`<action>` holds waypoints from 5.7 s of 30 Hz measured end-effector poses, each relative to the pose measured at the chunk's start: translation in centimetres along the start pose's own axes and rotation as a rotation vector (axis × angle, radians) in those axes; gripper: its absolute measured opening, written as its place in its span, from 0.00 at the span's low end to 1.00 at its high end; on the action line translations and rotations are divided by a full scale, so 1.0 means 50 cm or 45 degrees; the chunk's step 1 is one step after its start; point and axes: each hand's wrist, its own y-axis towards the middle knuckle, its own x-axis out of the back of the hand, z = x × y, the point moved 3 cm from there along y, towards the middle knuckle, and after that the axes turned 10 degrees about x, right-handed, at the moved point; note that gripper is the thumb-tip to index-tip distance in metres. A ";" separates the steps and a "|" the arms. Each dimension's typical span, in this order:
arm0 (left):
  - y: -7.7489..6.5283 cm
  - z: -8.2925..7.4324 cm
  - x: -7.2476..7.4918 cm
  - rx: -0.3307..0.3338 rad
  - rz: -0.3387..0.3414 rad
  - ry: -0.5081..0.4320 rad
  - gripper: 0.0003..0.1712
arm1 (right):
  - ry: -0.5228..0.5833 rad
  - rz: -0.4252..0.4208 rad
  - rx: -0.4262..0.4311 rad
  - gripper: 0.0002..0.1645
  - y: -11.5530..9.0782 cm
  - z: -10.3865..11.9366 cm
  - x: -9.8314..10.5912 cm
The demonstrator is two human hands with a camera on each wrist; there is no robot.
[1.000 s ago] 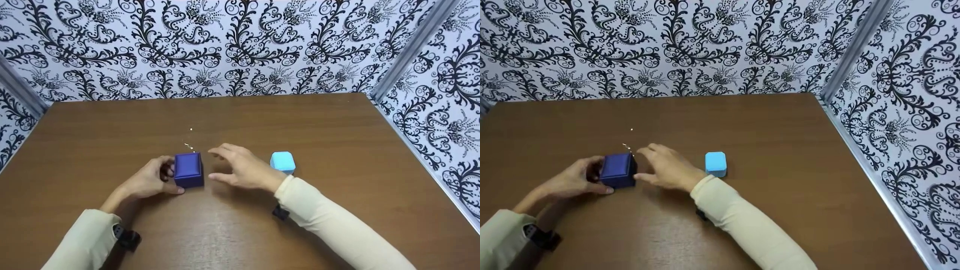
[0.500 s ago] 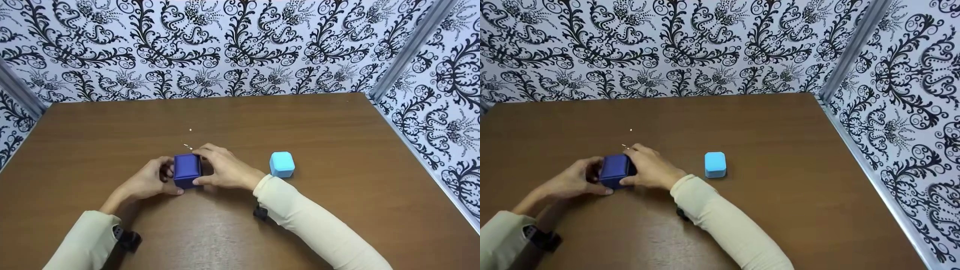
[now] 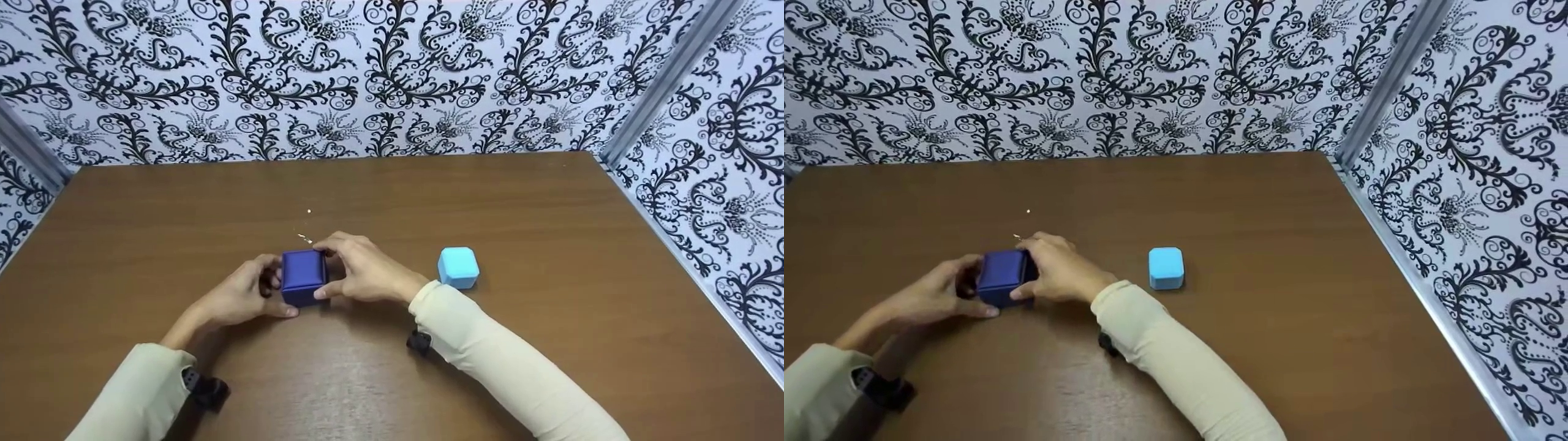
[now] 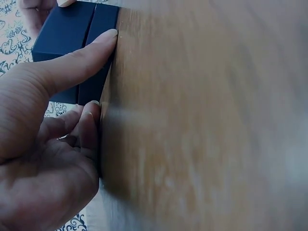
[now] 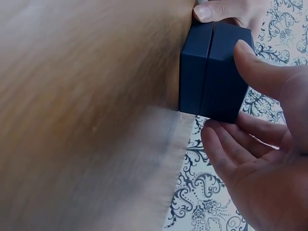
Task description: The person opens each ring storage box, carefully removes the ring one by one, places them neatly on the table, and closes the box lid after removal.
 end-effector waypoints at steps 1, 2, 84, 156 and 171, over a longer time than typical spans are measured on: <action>-0.001 0.001 0.001 -0.003 -0.002 0.005 0.43 | 0.007 0.001 -0.005 0.44 0.001 0.000 0.000; -0.001 0.001 0.001 -0.010 -0.004 0.012 0.42 | 0.021 0.002 -0.010 0.44 0.002 -0.001 0.000; 0.000 0.008 -0.004 0.018 0.004 0.006 0.40 | 0.405 -0.420 -0.075 0.16 -0.044 -0.022 0.007; -0.001 0.009 -0.004 0.015 0.019 0.005 0.40 | 0.290 -0.394 -0.271 0.05 -0.001 -0.001 -0.065; -0.001 0.008 -0.004 0.008 0.026 -0.008 0.39 | 0.351 -0.384 -0.239 0.03 -0.011 0.002 -0.056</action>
